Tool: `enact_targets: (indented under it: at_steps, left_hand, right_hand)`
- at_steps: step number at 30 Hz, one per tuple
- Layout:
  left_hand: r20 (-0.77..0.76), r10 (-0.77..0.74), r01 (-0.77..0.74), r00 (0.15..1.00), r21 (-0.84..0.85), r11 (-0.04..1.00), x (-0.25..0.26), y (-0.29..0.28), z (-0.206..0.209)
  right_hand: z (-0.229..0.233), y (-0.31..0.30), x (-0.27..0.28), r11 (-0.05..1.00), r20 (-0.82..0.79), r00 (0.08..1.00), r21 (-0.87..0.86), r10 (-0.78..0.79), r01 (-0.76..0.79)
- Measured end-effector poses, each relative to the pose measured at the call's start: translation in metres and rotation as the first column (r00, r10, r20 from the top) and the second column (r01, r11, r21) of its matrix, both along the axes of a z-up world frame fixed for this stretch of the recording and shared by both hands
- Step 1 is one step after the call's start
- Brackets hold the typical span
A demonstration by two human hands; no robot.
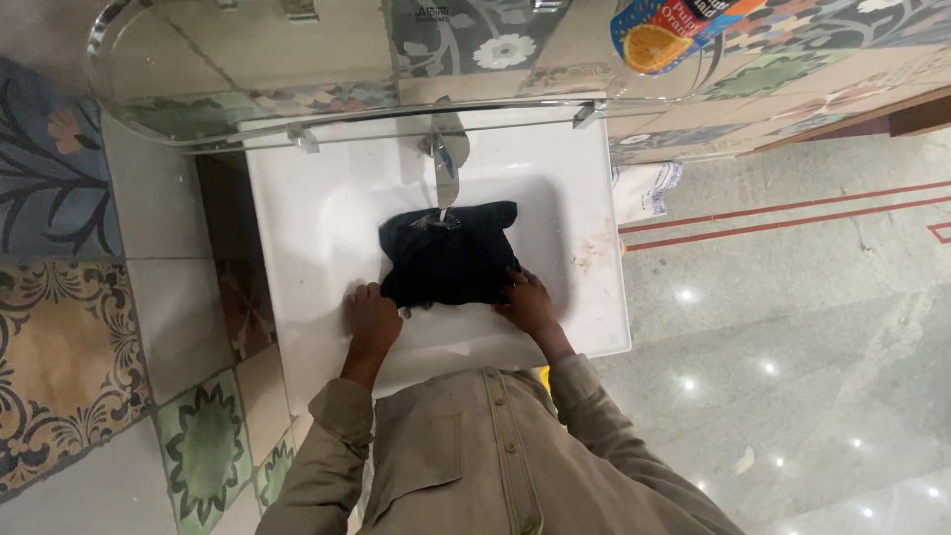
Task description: Washing a small black cloth by hand under a running faucet in a sink.
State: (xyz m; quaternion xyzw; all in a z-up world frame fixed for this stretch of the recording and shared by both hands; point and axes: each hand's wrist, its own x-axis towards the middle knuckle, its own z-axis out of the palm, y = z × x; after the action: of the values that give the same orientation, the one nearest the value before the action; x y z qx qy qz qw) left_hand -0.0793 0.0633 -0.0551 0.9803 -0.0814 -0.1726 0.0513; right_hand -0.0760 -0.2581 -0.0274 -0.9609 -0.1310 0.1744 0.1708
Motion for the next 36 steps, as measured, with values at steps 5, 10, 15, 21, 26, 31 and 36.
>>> enact_targets:
  at_steps: [5, 10, 15, 21, 26, 31, 36]
  left_hand:
    - [-0.051, 0.277, -0.272, 0.960, -0.426, 0.863, 0.045, -0.026, 0.029]
    - [0.101, 0.345, -0.228, 0.933, -0.577, 0.784, 0.088, -0.040, -0.010]
    - [0.241, 0.351, -0.159, 0.905, -0.572, 0.805, 0.115, -0.038, -0.011]
    - [0.500, 0.302, -0.022, 0.811, -0.490, 0.872, 0.094, -0.046, -0.019]
    - [0.194, 0.363, -0.256, 0.912, -0.422, 0.870, 0.071, -0.060, -0.010]
    - [0.167, 0.411, -0.327, 0.896, -0.377, 0.866, 0.076, -0.061, -0.041]
    - [-0.155, 0.528, -0.550, 0.835, -0.258, 0.794, 0.098, -0.065, -0.067]
  right_hand:
    - [-0.004, 0.009, 0.044, 0.915, -0.035, 0.935, 0.199, -0.352, 0.352]
    - [-0.032, 0.043, 0.087, 0.868, 0.015, 0.943, 0.395, -0.333, 0.300]
    - [-0.076, 0.054, 0.089, 0.936, 0.256, 0.932, 0.306, -0.256, 0.173]
    - [-0.036, 0.051, 0.067, 0.925, 0.450, 0.808, 0.175, -0.379, 0.337]
    - [-0.036, 0.041, 0.081, 0.865, 0.174, 0.851, 0.017, -0.496, 0.501]
    - [-0.084, 0.046, 0.093, 0.848, 0.151, 0.836, 0.144, -0.528, 0.510]
    - [-0.138, 0.049, 0.099, 0.819, 0.063, 0.816, 0.051, -0.574, 0.572]
